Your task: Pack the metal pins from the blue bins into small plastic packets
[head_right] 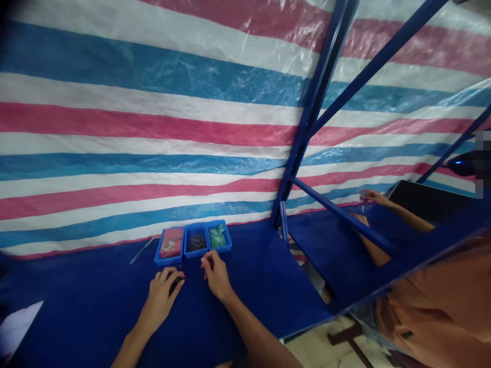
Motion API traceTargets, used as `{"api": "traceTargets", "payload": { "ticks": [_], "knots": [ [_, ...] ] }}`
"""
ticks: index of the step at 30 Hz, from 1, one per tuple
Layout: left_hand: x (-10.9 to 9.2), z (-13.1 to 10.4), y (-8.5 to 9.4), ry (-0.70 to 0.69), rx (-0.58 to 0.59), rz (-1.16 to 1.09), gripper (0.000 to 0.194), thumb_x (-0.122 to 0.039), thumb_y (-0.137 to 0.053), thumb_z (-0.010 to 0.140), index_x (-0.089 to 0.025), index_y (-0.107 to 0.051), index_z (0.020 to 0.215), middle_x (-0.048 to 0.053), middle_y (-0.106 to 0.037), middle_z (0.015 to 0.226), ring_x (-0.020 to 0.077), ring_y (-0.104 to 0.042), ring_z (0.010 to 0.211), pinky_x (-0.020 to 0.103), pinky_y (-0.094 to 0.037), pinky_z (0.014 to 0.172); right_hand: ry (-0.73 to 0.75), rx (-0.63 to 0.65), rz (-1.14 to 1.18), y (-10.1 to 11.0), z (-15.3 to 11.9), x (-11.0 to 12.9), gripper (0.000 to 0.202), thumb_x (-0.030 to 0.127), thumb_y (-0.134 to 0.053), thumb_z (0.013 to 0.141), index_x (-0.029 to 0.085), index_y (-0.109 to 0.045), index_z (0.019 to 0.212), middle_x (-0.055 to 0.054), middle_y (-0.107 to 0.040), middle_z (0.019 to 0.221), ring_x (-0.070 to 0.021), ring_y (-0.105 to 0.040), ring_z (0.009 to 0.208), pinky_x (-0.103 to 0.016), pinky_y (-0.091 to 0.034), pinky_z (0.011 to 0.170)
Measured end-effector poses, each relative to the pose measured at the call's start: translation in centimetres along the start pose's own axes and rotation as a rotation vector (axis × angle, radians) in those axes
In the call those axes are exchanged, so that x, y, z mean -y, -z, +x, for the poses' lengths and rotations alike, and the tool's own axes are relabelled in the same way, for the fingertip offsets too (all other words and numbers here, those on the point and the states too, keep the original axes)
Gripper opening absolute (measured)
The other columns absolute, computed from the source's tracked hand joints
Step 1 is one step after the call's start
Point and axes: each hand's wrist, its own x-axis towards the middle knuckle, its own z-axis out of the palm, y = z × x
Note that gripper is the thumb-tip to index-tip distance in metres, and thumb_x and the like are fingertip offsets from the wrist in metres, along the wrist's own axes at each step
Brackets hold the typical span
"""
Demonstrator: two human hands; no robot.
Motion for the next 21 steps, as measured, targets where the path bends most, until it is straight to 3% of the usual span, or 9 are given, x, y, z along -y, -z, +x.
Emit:
{"api": "traceTargets", "payload": {
  "ticks": [4, 9, 13, 21],
  "knots": [
    [-0.2, 0.0, 0.2, 0.004, -0.001, -0.004, 0.020, -0.036, -0.051, 0.107, -0.031, -0.070, 0.112, 0.005, -0.064, 0.117, 0.0273, -0.060, 0.105, 0.042, -0.046, 0.087, -0.018, 0.010, -0.006, 0.0, 0.0, 0.2, 0.027, 0.049, -0.056, 0.103, 0.024, -0.055, 0.094, 0.002, -0.065, 0.080, -0.0127, -0.057, 0.052, -0.025, -0.045, 0.053],
    [-0.7, 0.1, 0.7, 0.017, 0.022, -0.016, 0.020, -0.035, -0.050, 0.108, -0.030, -0.069, 0.111, 0.004, -0.065, 0.115, 0.0266, -0.060, 0.104, 0.041, -0.044, 0.087, -0.021, 0.022, -0.025, 0.1, -0.1, 0.2, 0.025, 0.048, -0.060, 0.100, 0.025, -0.055, 0.094, 0.007, -0.053, 0.064, -0.0143, -0.055, 0.052, -0.025, -0.044, 0.055],
    [-1.2, 0.2, 1.1, 0.024, 0.051, -0.013, 0.020, -0.034, -0.047, 0.109, -0.028, -0.067, 0.109, 0.003, -0.066, 0.112, 0.0254, -0.060, 0.102, 0.040, -0.042, 0.087, -0.010, 0.015, -0.020, 0.1, -0.1, 0.5, 0.029, 0.053, -0.059, 0.101, 0.025, -0.056, 0.094, 0.007, -0.054, 0.066, -0.0144, -0.055, 0.053, -0.026, -0.045, 0.056],
    [-1.3, 0.1, 1.1, 0.040, 0.055, 0.005, 0.018, -0.033, -0.048, 0.109, -0.027, -0.065, 0.108, 0.002, -0.066, 0.106, 0.0241, -0.060, 0.099, 0.039, -0.039, 0.084, -0.107, -0.018, -0.020, 0.3, 0.0, 0.5, 0.046, 0.062, -0.051, 0.101, 0.024, -0.050, 0.076, 0.007, -0.043, 0.057, -0.0127, -0.042, 0.051, -0.023, -0.034, 0.048]
  ]
}}
